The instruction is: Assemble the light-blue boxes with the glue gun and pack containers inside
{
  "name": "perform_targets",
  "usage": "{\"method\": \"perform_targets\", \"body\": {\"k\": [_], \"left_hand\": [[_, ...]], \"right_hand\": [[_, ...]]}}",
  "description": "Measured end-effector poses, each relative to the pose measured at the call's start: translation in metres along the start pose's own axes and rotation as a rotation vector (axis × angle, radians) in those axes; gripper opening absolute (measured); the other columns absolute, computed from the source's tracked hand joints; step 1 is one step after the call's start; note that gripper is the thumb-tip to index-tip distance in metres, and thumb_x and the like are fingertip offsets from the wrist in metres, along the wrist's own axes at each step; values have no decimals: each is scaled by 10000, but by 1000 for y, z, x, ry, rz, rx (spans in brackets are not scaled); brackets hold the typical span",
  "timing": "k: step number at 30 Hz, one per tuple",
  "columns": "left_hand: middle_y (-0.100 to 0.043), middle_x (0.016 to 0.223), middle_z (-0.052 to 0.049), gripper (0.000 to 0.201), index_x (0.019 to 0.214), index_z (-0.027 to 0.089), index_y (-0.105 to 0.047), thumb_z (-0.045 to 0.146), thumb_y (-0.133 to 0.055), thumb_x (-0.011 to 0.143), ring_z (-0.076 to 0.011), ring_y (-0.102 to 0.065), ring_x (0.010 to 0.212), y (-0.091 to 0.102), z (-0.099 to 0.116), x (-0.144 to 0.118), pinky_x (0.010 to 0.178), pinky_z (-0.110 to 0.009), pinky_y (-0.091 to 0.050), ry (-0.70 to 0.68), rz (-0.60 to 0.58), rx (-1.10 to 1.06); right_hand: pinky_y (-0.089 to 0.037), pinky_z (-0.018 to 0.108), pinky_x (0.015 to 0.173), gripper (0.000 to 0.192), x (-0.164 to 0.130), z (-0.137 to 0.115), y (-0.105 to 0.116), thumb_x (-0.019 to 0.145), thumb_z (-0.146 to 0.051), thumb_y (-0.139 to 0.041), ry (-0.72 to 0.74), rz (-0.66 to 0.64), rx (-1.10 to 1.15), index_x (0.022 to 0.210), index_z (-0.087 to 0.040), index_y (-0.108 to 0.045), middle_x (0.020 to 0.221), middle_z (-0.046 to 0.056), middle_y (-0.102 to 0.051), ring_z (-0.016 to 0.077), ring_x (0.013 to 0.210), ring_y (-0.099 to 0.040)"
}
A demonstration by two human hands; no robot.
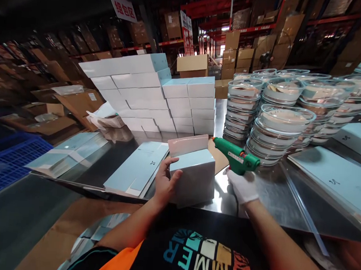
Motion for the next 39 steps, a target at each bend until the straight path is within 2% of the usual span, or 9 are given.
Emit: {"method": "perform_targets", "body": {"k": [4,6,11,15,19,24,28,31,39], "left_hand": [[-744,1059,-85,584,1164,209,-727,734,-727,909,-250,-702,960,1,-2,7,870,-360,-547,59,40,-47],[-741,1057,-89,609,1159,205,-731,756,-720,900,-255,-698,966,3,-3,9,884,-369,-548,92,51,-56],[-746,1113,-104,609,1152,205,-747,753,-738,886,-273,-703,1019,5,-8,14,937,-393,-551,106,38,-84],[-759,1078,-93,594,1130,218,-753,743,-779,854,-285,-719,1004,-5,-11,15,922,-399,-558,51,1,-152],[-742,1146,-120,579,1077,218,-736,740,-799,834,-324,-713,1133,-13,-16,15,1020,-446,-545,-1,-61,-190],[-701,1248,-123,598,1036,246,-590,687,-897,773,-302,-714,1234,-8,-21,20,1069,-459,-543,-37,-40,-329],[-756,1106,-102,491,1064,256,-734,675,-855,837,-313,-744,1213,5,-13,30,1104,-521,-557,-140,-262,-261],[-814,1173,-125,402,1014,279,-834,664,-765,924,-341,-704,1321,14,-4,35,1171,-599,-523,-242,-423,-158],[-860,1084,-115,338,1001,274,-845,598,-759,958,-337,-743,1271,18,1,34,1121,-638,-562,-300,-455,-139]], "right_hand": [[-515,319,445,398,20,7,-3,887,-586,-676,-363,-147,86,784,-202,-677,581,72,-673,195,467,-590],[-513,324,450,417,33,8,6,951,-597,-616,-389,-118,-12,795,-214,-676,564,72,-672,206,458,-596],[-515,271,533,362,47,-7,19,906,-556,-742,-197,7,-100,786,-221,-674,595,31,-672,172,536,-620],[-626,397,936,539,30,-35,-24,846,-574,-762,83,-178,58,1270,-248,-691,1263,103,-787,273,1117,-751],[-589,479,1055,546,19,-49,-57,807,-512,-764,142,-288,0,1255,-210,-681,1230,113,-787,323,1202,-712],[-526,525,1181,622,11,-34,-36,734,-536,-938,385,-393,-46,1221,-236,-694,1391,136,-734,350,1355,-659],[-435,553,1283,342,-3,-25,-17,885,-402,-872,561,-478,-116,1188,-286,-766,1607,118,-606,320,1519,-560],[-458,543,1276,239,-12,-30,-15,995,-311,-748,594,-531,-138,1223,-354,-806,1647,75,-576,294,1546,-541],[-390,545,1323,352,-16,-28,-17,985,-231,-708,638,-533,-166,1273,-413,-798,1630,18,-594,291,1558,-525]]}}
Point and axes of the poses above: each hand's wrist, its own x-axis towards the middle knuckle, its own y-axis out of the back of the hand, z = x × y, the point moved 1 cm from there along x, towards the middle knuckle
